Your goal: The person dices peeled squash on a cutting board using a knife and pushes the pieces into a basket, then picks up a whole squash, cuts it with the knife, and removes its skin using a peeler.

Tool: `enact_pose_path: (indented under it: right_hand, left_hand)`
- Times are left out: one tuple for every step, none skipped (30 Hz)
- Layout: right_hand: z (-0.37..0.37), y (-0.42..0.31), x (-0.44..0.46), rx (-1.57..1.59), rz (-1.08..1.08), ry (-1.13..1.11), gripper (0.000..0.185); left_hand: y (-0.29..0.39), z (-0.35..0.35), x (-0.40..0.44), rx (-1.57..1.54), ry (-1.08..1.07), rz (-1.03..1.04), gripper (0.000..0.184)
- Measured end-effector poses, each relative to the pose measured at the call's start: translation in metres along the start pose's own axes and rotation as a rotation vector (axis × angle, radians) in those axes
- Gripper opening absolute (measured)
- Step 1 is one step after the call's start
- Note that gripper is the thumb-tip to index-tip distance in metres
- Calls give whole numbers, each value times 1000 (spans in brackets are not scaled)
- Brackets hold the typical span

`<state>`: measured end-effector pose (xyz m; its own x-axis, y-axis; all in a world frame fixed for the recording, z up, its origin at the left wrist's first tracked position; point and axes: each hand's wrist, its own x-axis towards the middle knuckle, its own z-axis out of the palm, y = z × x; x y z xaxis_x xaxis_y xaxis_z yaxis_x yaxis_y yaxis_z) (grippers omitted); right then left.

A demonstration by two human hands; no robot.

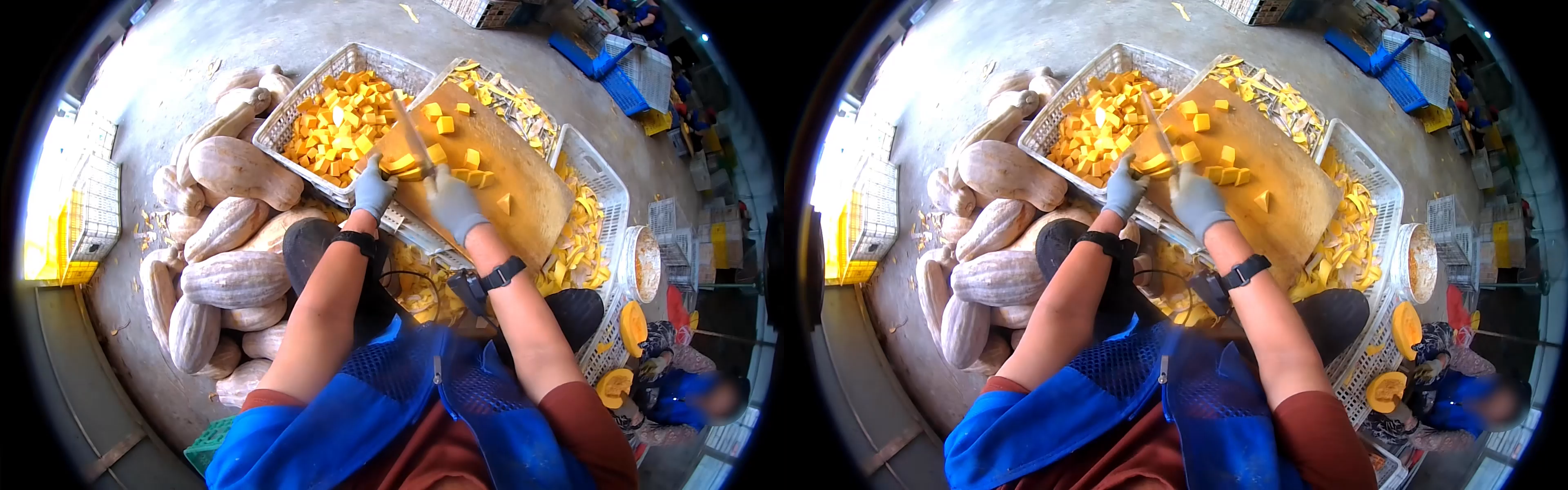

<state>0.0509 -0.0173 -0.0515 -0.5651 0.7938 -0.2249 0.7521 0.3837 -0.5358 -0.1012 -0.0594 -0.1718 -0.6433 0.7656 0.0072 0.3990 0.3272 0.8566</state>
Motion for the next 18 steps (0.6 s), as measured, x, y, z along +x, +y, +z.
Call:
enact_pose_path:
  right_hand:
    - [0, -5, 1, -7, 21, -78, 32]
    - [13, 0, 4, -170, 10, -139, 33]
    - [23, 5, 5, -138, 28, -134, 36]
    - [30, 9, 10, -110, 41, -123, 39]
    - [36, 15, 10, -85, 56, -119, 42]
    - [44, 31, 9, -60, -39, -20, 38]
    - [40, 34, 4, 183, 30, -10, 34]
    - [36, 38, -3, 420, 92, 0, 30]
    - [32, 41, -15, 654, 157, 0, 27]
    - [24, 41, -29, 768, 175, 88, 23]
    - [22, 54, -39, 752, 179, 177, 24]
    - [19, 72, -49, 736, 177, 266, 24]
    - [14, 88, -57, 718, 169, 356, 25]
    - [8, 101, -66, 673, 230, 415, 26]
    - [4, 114, -77, 625, 292, 477, 27]
    - [2, 127, -86, 502, 329, 535, 29]
    - [3, 138, -94, 375, 366, 588, 30]
    - [5, 144, -99, 383, 412, 570, 30]
  left_hand:
    - [-3, 3, 3, 25, -2, 12, 49]
    - [-7, 6, 3, 51, -6, 23, 48]
    - [-8, 6, 4, 78, -10, 39, 47]
    - [-7, 6, 8, 70, 4, 45, 46]
    - [-7, 6, 6, 60, 14, 43, 45]
    - [-7, 7, 2, 49, 12, 47, 45]
    - [-9, 8, 2, 163, 60, 126, 50]
    - [-10, 12, 2, 124, 87, 110, 53]
    - [-6, 14, -2, 85, 110, 80, 57]
    - [13, 4, -6, 0, -43, -40, 64]
    - [16, 7, -11, -23, -59, 32, 65]
    - [20, 11, -16, -44, -70, 106, 65]
    - [23, 13, -18, -67, -75, 183, 66]
    - [24, 16, -18, -28, -172, 185, 70]
    - [33, 17, -19, 66, -223, 208, 72]
    - [44, 16, -24, 158, -197, 258, 76]
    - [54, 14, -32, 248, -170, 301, 80]
    - [64, 10, -39, 306, -246, 280, 84]
